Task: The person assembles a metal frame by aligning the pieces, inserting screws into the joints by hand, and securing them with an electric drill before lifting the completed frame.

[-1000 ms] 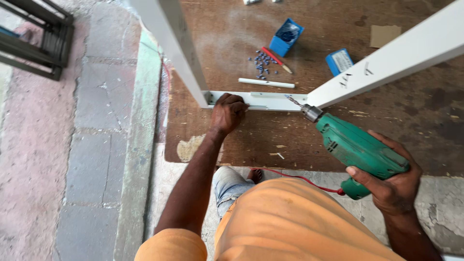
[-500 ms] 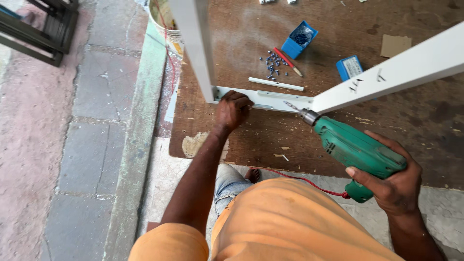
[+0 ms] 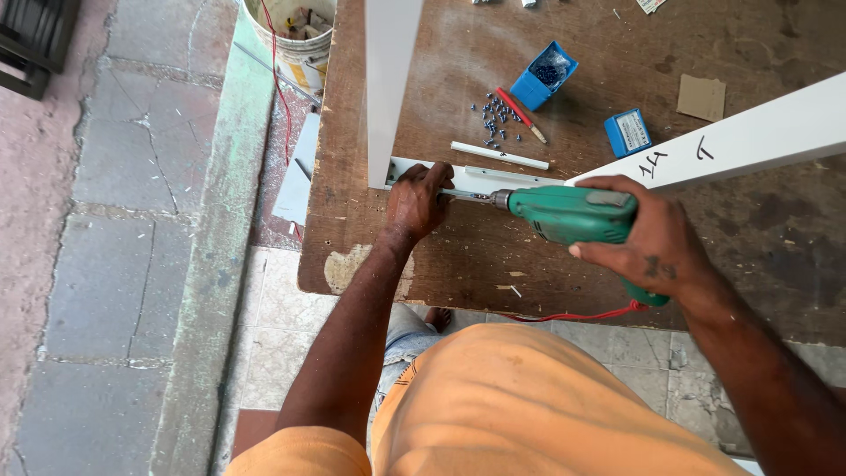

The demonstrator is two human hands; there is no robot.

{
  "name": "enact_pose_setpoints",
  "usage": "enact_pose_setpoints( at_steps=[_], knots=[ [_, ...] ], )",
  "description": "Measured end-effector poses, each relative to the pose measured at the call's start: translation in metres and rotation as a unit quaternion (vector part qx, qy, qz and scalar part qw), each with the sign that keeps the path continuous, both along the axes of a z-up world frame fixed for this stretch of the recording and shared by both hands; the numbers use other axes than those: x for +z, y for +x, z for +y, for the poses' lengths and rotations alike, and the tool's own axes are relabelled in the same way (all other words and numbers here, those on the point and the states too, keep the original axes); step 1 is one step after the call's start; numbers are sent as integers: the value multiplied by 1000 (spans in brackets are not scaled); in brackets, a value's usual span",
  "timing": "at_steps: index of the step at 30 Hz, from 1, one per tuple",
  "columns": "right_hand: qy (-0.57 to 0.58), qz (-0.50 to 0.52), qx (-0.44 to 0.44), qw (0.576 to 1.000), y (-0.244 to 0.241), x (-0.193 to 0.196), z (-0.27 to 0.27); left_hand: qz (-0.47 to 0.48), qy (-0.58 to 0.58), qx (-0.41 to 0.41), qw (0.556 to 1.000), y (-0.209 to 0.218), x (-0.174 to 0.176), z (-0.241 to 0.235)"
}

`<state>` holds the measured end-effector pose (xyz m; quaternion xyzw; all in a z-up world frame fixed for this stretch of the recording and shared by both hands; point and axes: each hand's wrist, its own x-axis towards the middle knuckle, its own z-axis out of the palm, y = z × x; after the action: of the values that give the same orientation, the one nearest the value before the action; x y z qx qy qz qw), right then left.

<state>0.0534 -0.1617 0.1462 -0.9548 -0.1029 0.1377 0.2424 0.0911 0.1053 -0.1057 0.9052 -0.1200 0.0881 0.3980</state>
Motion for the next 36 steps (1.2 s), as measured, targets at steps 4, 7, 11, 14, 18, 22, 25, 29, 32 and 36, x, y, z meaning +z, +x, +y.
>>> enact_pose_setpoints(
  at_steps=[4, 7, 11, 14, 18, 22, 25, 29, 32, 36],
  knots=[
    [-32, 4, 10, 999, 13, -1, 19, -1, -11, -1, 1000, -2, 1, 2],
    [-50, 20, 13, 998, 20, -2, 25, 7, -23, -3, 1000, -1, -1, 3],
    [-52, 27, 19, 998, 23, -6, 28, -13, -47, 0, 999, -2, -2, 3],
    [-55, 29, 16, 998, 26, -9, 28, -17, -38, -5, 999, -3, -2, 4],
    [-49, 32, 19, 998, 28, -12, 27, -22, -48, -4, 999, -4, -1, 4],
    [-63, 36, 29, 997, 30, -10, 29, -29, -50, -3, 998, -4, -1, 5],
    [-72, 44, 27, 996, 32, -5, 32, -31, -39, -1, 999, -3, -1, 4],
    [-110, 64, 29, 991, 36, 1, 40, -26, -41, 0, 999, -4, 0, 4],
    [-149, 61, 59, 985, 46, 7, 49, -17, -46, 0, 999, -4, 1, 3],
    [-183, 83, 117, 973, 65, 19, 66, -11, -25, 3, 1000, -2, -2, 3]
  ],
)
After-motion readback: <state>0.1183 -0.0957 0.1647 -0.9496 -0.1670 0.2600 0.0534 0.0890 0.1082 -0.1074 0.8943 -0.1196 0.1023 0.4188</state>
